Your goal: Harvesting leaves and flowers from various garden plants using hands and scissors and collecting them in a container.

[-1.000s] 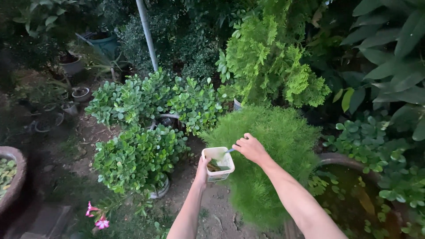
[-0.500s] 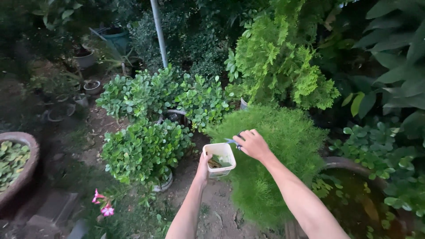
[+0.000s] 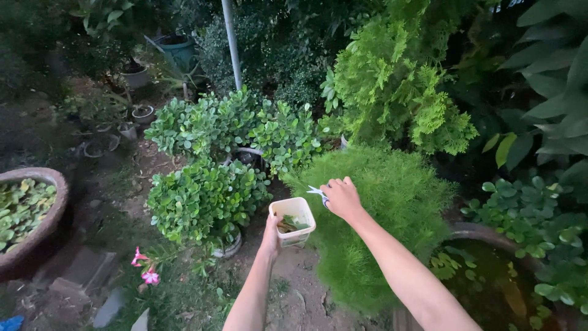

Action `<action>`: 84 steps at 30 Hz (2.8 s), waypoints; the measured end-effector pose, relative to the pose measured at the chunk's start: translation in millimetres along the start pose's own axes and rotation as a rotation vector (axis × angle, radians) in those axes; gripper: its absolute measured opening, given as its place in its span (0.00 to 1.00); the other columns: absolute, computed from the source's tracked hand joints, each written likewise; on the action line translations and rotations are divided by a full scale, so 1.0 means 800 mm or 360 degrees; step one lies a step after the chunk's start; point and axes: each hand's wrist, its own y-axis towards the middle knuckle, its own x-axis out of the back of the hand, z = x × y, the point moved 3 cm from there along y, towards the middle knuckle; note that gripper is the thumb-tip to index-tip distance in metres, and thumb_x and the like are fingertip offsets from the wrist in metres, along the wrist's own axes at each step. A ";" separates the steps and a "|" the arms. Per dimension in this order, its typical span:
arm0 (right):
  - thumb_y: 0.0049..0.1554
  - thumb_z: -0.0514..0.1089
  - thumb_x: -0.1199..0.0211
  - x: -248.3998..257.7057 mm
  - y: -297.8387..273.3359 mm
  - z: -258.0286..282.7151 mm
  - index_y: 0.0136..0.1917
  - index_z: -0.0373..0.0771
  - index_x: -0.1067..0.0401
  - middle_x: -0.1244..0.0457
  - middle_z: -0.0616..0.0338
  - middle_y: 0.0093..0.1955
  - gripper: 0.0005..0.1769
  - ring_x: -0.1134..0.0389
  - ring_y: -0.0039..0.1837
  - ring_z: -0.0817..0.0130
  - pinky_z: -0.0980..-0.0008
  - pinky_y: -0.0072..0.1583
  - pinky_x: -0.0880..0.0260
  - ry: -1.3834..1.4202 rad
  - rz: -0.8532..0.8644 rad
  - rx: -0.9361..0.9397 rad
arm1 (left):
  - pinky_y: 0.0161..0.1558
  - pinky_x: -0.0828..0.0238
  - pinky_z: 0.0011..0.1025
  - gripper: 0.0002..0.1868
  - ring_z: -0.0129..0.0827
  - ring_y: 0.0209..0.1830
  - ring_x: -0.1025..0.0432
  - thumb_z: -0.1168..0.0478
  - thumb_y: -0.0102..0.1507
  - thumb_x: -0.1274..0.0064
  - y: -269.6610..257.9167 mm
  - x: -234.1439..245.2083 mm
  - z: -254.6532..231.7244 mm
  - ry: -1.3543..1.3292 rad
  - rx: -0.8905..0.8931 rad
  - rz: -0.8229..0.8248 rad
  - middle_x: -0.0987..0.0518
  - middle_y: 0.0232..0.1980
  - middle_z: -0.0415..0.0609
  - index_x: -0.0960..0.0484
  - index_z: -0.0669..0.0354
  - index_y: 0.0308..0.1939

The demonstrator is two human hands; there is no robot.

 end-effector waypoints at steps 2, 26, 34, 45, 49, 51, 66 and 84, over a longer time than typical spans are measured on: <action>0.51 0.49 0.42 0.004 0.004 0.001 0.57 0.55 0.32 0.37 0.62 0.49 0.18 0.38 0.52 0.69 0.69 0.55 0.46 -0.0004 0.0012 -0.0014 | 0.58 0.43 0.40 0.35 0.46 0.60 0.44 0.51 0.52 0.55 0.009 0.002 0.002 -0.0023 -0.0009 -0.0028 0.45 0.66 0.56 0.41 0.40 0.65; 0.48 0.40 0.37 0.053 0.093 0.058 0.48 0.50 0.26 0.35 0.61 0.44 0.13 0.38 0.48 0.70 0.69 0.56 0.48 -0.0127 0.0382 -0.0358 | 0.53 0.37 0.40 0.33 0.47 0.55 0.39 0.52 0.55 0.53 0.218 0.113 -0.008 0.0175 0.0054 0.0176 0.39 0.62 0.58 0.40 0.44 0.64; 0.50 0.37 0.39 0.030 0.128 0.074 0.43 0.47 0.26 0.36 0.63 0.44 0.07 0.39 0.48 0.72 0.70 0.58 0.50 -0.0274 0.0487 -0.0398 | 0.60 0.47 0.45 0.35 0.50 0.64 0.47 0.55 0.55 0.55 0.238 0.083 -0.023 0.0287 0.0101 0.0332 0.48 0.69 0.57 0.45 0.45 0.67; 0.49 0.46 0.37 -0.046 0.151 0.061 0.29 0.48 0.27 0.39 0.66 0.26 0.08 0.41 0.35 0.74 0.64 0.59 0.46 -0.0407 0.0411 -0.0266 | 0.43 0.34 0.39 0.26 0.41 0.46 0.33 0.62 0.52 0.62 0.271 0.075 -0.011 -0.0058 0.0237 0.0583 0.29 0.50 0.53 0.34 0.50 0.55; 0.50 0.42 0.37 -0.060 0.129 0.051 0.33 0.48 0.26 0.37 0.64 0.30 0.04 0.40 0.35 0.72 0.67 0.51 0.45 -0.0341 0.0308 -0.0187 | 0.46 0.35 0.37 0.28 0.42 0.49 0.34 0.62 0.53 0.63 0.241 0.069 -0.031 0.0059 0.0275 0.0511 0.30 0.53 0.54 0.37 0.48 0.60; 0.49 0.38 0.39 -0.070 0.115 0.047 0.40 0.49 0.26 0.34 0.64 0.39 0.05 0.37 0.43 0.72 0.68 0.53 0.49 -0.0228 0.0034 -0.0147 | 0.66 0.57 0.44 0.35 0.47 0.70 0.56 0.56 0.56 0.58 0.202 0.055 -0.057 0.0253 0.0177 0.0488 0.53 0.72 0.52 0.47 0.45 0.68; 0.51 0.40 0.42 -0.073 0.116 0.045 0.40 0.52 0.29 0.35 0.67 0.34 0.06 0.40 0.37 0.74 0.66 0.54 0.52 -0.0382 0.0157 -0.0037 | 0.64 0.51 0.43 0.35 0.47 0.69 0.52 0.54 0.54 0.55 0.188 0.040 -0.071 0.0168 0.0207 0.0509 0.50 0.71 0.52 0.44 0.40 0.67; 0.52 0.47 0.43 -0.039 0.114 0.070 0.53 0.51 0.34 0.39 0.60 0.50 0.14 0.40 0.55 0.69 0.70 0.56 0.48 -0.0058 0.0214 -0.0113 | 0.52 0.34 0.37 0.35 0.41 0.55 0.38 0.52 0.52 0.49 0.259 0.066 -0.024 -0.0030 0.0267 0.0424 0.40 0.63 0.52 0.38 0.36 0.64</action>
